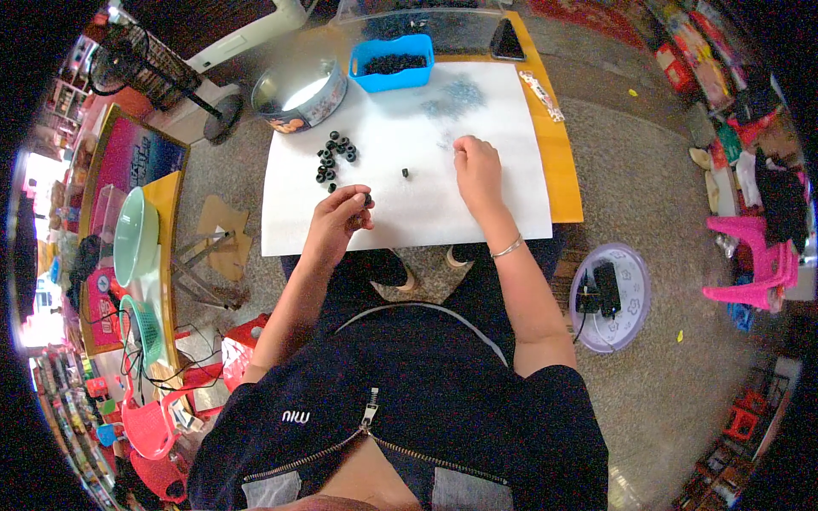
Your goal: The person assembles small components by picking up black ring pieces and pins from the table and containers, inserting the pins into the ring pieces by hand, and placing the assembled parts onto the white mat.
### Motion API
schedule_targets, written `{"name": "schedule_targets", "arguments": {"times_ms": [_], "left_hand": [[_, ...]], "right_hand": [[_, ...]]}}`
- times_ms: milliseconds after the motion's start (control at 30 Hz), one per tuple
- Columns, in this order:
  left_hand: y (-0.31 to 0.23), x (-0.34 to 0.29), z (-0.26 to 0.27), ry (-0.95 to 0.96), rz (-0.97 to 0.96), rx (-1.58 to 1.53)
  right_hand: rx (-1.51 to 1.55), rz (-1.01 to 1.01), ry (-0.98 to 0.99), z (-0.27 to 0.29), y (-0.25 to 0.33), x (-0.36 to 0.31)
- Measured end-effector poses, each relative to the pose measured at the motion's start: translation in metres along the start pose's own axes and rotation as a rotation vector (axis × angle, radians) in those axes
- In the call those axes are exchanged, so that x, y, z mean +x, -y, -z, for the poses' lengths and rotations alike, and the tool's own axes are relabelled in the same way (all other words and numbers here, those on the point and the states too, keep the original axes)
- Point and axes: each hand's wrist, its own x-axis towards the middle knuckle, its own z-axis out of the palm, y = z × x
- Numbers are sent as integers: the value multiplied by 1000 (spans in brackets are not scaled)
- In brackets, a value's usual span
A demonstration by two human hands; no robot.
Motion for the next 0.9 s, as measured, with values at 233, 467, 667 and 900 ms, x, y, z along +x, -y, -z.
{"name": "schedule_targets", "arguments": {"times_ms": [233, 467, 667, 900], "left_hand": [[4, 0, -17, 51, 40, -15], [11, 0, -18, 79, 78, -18], [12, -1, -20, 66, 92, -19], [13, 2, -20, 14, 33, 45]], "right_hand": [[-78, 22, -35, 17, -7, -13], [-147, -46, -75, 25, -13, -18], [-149, -68, 57, 37, -9, -17], [-363, -75, 1, 46, -21, -28]]}}
